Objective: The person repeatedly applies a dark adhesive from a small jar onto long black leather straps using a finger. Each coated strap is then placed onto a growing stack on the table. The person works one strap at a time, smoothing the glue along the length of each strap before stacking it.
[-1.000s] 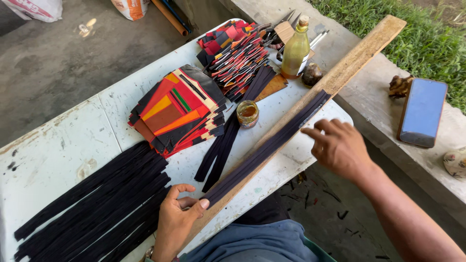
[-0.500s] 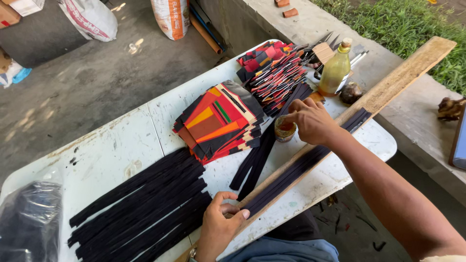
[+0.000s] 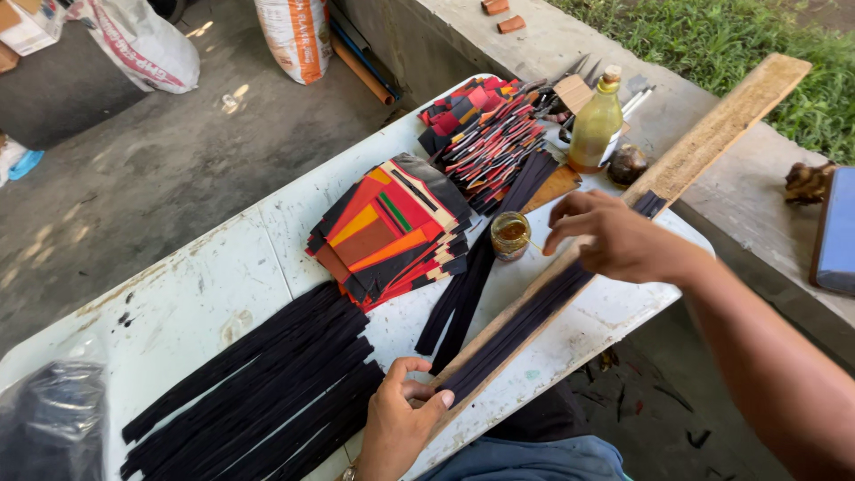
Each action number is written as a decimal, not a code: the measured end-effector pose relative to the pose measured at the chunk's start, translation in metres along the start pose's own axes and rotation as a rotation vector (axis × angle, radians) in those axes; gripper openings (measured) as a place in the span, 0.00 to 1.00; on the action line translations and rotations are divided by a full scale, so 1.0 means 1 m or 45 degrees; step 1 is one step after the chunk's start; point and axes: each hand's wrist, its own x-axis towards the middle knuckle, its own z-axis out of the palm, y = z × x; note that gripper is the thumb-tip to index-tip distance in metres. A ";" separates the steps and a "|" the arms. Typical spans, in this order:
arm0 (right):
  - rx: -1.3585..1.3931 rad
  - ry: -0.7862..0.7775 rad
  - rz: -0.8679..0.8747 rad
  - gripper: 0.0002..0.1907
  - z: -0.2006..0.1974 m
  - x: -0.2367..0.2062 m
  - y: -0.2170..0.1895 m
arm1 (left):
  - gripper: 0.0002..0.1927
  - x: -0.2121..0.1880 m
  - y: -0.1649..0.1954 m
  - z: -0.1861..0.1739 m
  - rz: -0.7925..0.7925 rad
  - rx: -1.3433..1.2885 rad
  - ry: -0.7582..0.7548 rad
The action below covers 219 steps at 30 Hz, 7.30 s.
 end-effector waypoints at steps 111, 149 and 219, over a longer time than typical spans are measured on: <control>-0.621 -0.042 0.291 0.19 0.052 0.062 -0.008 | 0.23 -0.010 0.001 0.001 0.236 -0.126 0.102; 0.013 -0.088 0.173 0.56 0.173 -0.089 -0.138 | 0.27 -0.007 -0.004 -0.008 0.258 -0.010 0.027; 0.002 -0.495 0.445 0.63 0.145 -0.087 -0.135 | 0.25 -0.011 -0.009 -0.005 0.319 -0.092 0.070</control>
